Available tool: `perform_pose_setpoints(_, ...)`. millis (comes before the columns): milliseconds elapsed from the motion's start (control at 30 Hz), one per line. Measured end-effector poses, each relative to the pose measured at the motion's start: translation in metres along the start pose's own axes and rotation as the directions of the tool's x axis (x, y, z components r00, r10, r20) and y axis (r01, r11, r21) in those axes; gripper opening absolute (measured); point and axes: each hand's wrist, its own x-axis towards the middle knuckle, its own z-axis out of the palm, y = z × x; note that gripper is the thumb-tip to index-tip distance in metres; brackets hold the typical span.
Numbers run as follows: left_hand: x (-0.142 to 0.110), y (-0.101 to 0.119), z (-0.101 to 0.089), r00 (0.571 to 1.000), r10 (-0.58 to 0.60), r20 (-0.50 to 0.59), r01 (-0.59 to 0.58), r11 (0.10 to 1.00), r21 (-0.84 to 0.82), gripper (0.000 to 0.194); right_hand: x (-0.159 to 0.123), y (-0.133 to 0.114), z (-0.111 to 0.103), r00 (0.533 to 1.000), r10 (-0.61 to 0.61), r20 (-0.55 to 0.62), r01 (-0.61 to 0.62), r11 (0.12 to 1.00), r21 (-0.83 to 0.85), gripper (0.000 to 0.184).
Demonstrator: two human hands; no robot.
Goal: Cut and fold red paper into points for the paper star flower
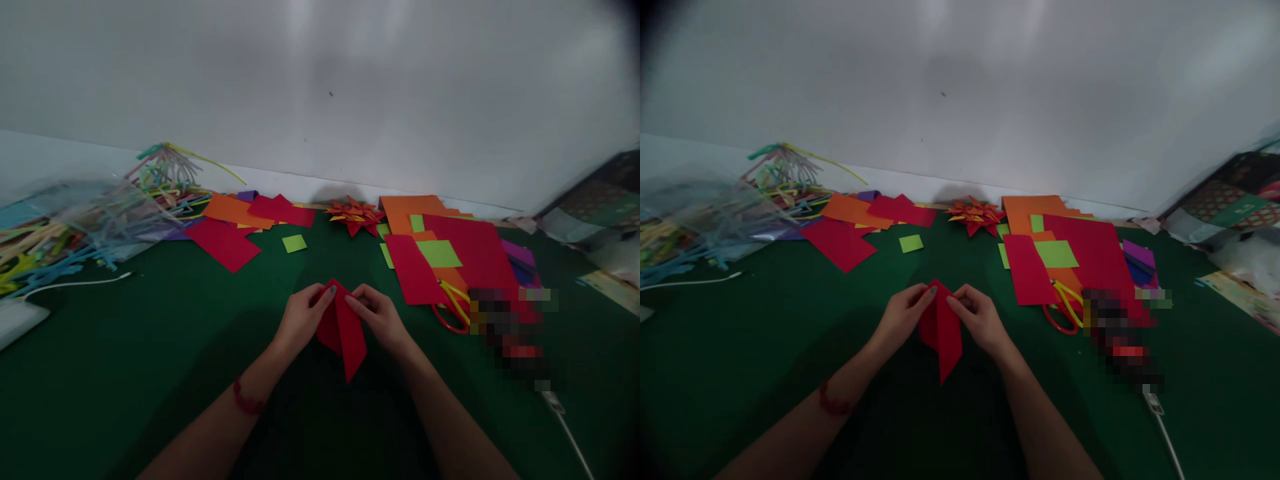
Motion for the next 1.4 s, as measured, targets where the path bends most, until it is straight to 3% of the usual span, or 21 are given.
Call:
perform_pose_setpoints(133,0.0,0.003,-0.003,0.998,0.051,-0.032,-0.052,0.998,-0.024,0.029,0.0,0.0,-0.001,1.0,-0.009,0.014,0.01,0.999,-0.031,0.024)
perform_pose_setpoints(300,0.001,0.001,-0.005,0.999,0.01,-0.054,-0.012,0.999,-0.035,0.029,0.001,0.0,0.005,0.994,0.057,0.09,-0.061,0.998,0.035,0.023)
perform_pose_setpoints(433,0.0,0.002,-0.004,0.998,0.008,-0.057,-0.008,1.0,-0.002,0.029,0.0,0.003,0.009,0.992,0.094,0.086,-0.096,0.995,0.028,0.025)
perform_pose_setpoints(667,0.003,-0.001,-0.004,0.999,0.015,-0.03,-0.014,0.999,0.038,0.027,-0.001,0.0,0.003,0.989,0.1,0.112,-0.096,0.995,-0.041,0.024)
perform_pose_setpoints(867,0.007,-0.006,-0.004,0.995,-0.086,0.047,0.088,0.995,-0.046,0.027,-0.001,0.0,0.003,0.993,0.06,0.105,-0.048,0.993,-0.109,0.022)
perform_pose_setpoints(1167,0.008,-0.006,-0.008,0.989,0.007,-0.145,-0.016,0.998,-0.058,0.028,0.002,0.01,0.008,0.992,0.06,0.114,-0.049,0.994,-0.095,0.024)
perform_pose_setpoints(1400,0.009,-0.007,-0.01,0.994,0.062,-0.085,-0.069,0.994,-0.084,0.027,0.004,0.01,0.008,0.997,0.02,0.079,-0.02,1.0,0.002,0.021)
